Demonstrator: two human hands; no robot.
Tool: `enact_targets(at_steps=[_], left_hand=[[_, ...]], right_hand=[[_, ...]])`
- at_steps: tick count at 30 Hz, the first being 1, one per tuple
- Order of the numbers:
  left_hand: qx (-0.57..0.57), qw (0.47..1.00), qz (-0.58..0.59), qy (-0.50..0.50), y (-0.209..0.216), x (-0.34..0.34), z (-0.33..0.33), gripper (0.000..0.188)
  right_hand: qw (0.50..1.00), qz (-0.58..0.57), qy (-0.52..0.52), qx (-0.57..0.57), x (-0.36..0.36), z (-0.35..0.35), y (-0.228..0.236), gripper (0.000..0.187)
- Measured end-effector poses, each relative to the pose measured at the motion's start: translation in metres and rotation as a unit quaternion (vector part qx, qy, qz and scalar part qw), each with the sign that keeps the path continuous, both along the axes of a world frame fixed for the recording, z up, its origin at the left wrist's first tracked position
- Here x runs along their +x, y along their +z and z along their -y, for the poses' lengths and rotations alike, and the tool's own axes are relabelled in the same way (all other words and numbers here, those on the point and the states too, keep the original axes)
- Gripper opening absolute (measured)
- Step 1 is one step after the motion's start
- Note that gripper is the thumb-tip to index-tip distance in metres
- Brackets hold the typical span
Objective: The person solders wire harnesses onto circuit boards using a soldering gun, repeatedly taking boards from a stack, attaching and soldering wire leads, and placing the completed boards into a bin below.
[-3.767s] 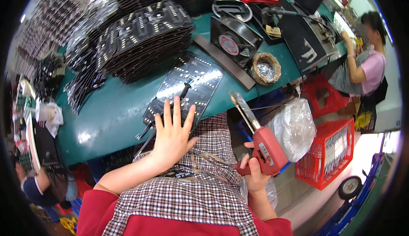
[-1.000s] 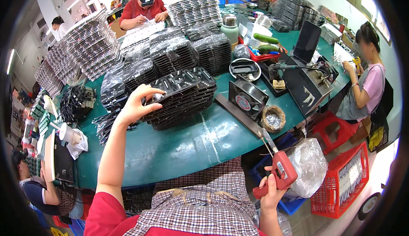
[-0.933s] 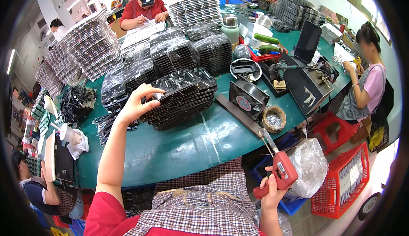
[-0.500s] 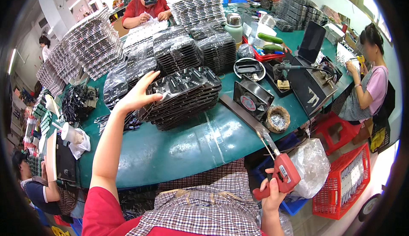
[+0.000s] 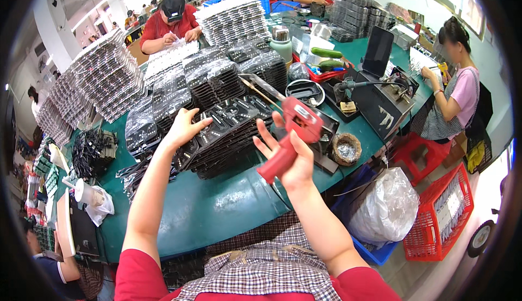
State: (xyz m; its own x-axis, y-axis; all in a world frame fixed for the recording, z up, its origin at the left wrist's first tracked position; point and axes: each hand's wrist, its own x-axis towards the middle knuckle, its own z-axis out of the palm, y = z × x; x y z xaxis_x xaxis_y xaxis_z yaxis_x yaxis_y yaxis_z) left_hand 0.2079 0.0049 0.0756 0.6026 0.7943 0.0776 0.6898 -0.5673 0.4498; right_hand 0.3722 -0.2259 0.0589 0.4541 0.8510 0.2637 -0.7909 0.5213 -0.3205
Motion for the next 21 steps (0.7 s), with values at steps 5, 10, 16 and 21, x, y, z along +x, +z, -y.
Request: enact_targets(at_steps=[5, 10, 16, 21], left_hand=[[0.09, 0.994, 0.064, 0.009, -0.013, 0.004, 0.001, 0.062], [0.028, 0.991, 0.128, -0.006, -0.02, 0.0, -0.017, 0.058], [0.04, 0.984, 0.168, -0.04, -0.018, 0.008, -0.009, 0.048], [-0.127, 0.944, 0.303, -0.029, -0.013, 0.003, -0.033, 0.035]], right_hand=[[0.999, -0.036, 0.005, -0.018, 0.002, -0.036, -0.02, 0.056], [0.999, -0.027, 0.009, -0.03, -0.002, -0.04, -0.022, 0.061], [0.998, 0.028, -0.033, -0.055, -0.002, -0.019, -0.017, 0.06], [0.997, 0.029, -0.044, -0.055, -0.005, -0.001, -0.013, 0.059]])
